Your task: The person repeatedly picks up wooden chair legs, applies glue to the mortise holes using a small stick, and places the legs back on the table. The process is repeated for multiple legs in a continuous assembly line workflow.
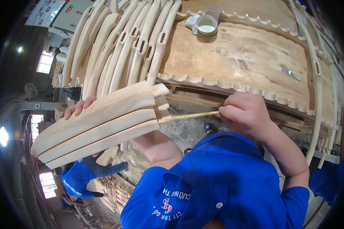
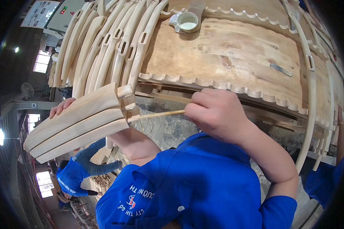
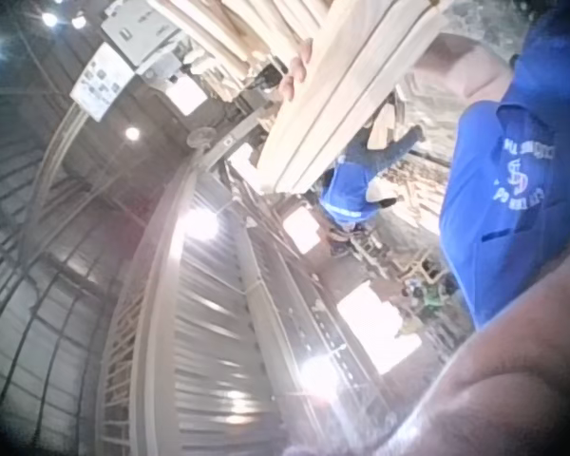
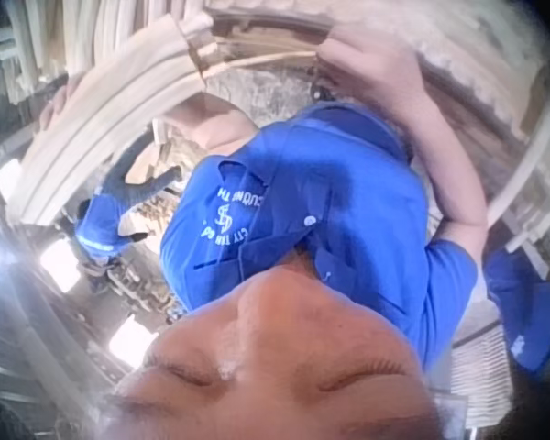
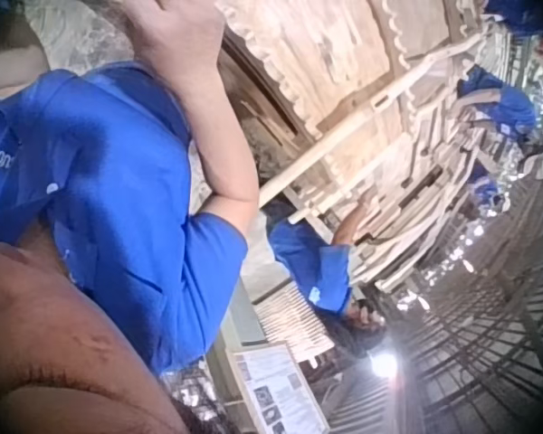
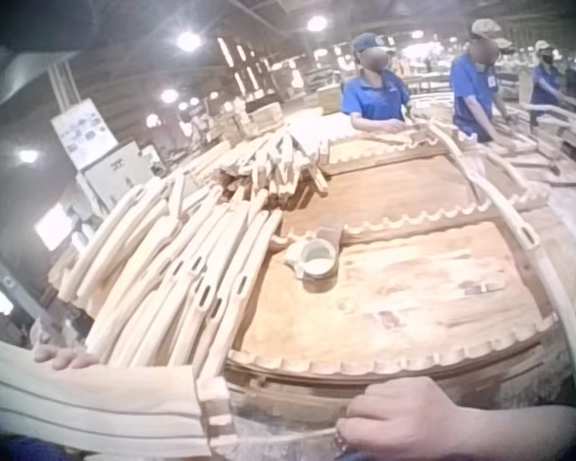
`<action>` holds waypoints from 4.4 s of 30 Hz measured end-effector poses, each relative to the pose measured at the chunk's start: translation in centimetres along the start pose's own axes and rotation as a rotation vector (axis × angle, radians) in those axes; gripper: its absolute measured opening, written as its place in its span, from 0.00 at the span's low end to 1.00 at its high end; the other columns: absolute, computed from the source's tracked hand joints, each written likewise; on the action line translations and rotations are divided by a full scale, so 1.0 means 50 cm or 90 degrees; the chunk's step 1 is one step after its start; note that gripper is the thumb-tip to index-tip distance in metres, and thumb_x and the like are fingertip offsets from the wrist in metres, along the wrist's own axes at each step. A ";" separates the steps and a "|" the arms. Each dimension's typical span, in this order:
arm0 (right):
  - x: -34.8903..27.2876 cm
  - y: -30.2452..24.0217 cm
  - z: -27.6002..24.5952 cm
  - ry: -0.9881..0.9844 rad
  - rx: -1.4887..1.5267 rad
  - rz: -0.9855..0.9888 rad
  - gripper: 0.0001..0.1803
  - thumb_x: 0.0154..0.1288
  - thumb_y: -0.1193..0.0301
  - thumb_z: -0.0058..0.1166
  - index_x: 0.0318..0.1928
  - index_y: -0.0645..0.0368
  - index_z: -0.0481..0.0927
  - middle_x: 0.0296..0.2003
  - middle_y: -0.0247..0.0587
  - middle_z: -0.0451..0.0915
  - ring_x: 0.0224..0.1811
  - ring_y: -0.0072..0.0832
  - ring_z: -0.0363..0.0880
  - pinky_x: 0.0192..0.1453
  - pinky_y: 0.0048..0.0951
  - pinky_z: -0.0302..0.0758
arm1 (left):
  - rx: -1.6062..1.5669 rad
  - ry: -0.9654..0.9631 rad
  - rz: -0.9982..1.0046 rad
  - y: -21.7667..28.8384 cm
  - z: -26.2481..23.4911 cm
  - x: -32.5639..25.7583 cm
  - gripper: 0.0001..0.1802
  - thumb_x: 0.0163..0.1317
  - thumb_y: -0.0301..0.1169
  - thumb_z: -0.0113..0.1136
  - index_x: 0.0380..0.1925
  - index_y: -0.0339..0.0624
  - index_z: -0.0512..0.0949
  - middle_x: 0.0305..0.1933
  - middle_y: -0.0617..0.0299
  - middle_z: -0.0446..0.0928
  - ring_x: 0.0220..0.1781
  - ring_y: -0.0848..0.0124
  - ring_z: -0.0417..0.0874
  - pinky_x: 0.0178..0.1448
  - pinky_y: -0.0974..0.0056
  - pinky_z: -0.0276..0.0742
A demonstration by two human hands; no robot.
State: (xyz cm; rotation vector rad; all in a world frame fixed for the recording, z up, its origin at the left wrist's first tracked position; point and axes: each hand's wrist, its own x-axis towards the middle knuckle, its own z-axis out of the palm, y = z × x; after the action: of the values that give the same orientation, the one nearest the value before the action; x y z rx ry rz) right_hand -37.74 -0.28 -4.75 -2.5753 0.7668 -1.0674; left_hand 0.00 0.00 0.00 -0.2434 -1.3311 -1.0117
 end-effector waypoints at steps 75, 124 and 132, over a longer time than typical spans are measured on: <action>0.157 0.428 -0.007 0.083 0.085 0.405 0.10 0.61 0.65 0.52 0.37 0.58 0.79 0.32 0.41 0.80 0.34 0.32 0.78 0.40 0.32 0.73 | 1.756 -0.447 -0.043 0.072 0.229 0.123 0.33 0.37 0.36 0.72 0.48 0.76 0.73 0.62 0.57 0.60 0.63 0.55 0.61 0.63 0.50 0.54; 0.170 0.161 -0.185 0.147 -0.059 0.003 0.04 0.59 0.67 0.59 0.30 0.52 0.78 0.22 0.26 0.72 0.31 0.22 0.69 0.50 0.29 0.54 | 1.749 -0.466 -0.018 0.042 0.234 0.106 0.31 0.45 0.43 0.69 0.51 0.88 0.71 0.62 0.59 0.60 0.63 0.57 0.62 0.65 0.51 0.51; 0.144 0.168 -0.204 0.098 -0.007 -0.016 0.06 0.58 0.66 0.59 0.28 0.51 0.78 0.23 0.27 0.74 0.31 0.23 0.70 0.47 0.29 0.53 | 1.749 -0.474 -0.050 0.044 0.240 0.100 0.31 0.45 0.41 0.69 0.51 0.86 0.71 0.61 0.59 0.60 0.63 0.57 0.62 0.64 0.51 0.52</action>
State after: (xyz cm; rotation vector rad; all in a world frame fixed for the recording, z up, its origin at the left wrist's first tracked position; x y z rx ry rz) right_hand -43.88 -11.55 3.12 -2.5414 0.7802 -1.2837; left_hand -7.13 6.96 8.63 1.5912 -2.1151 1.5563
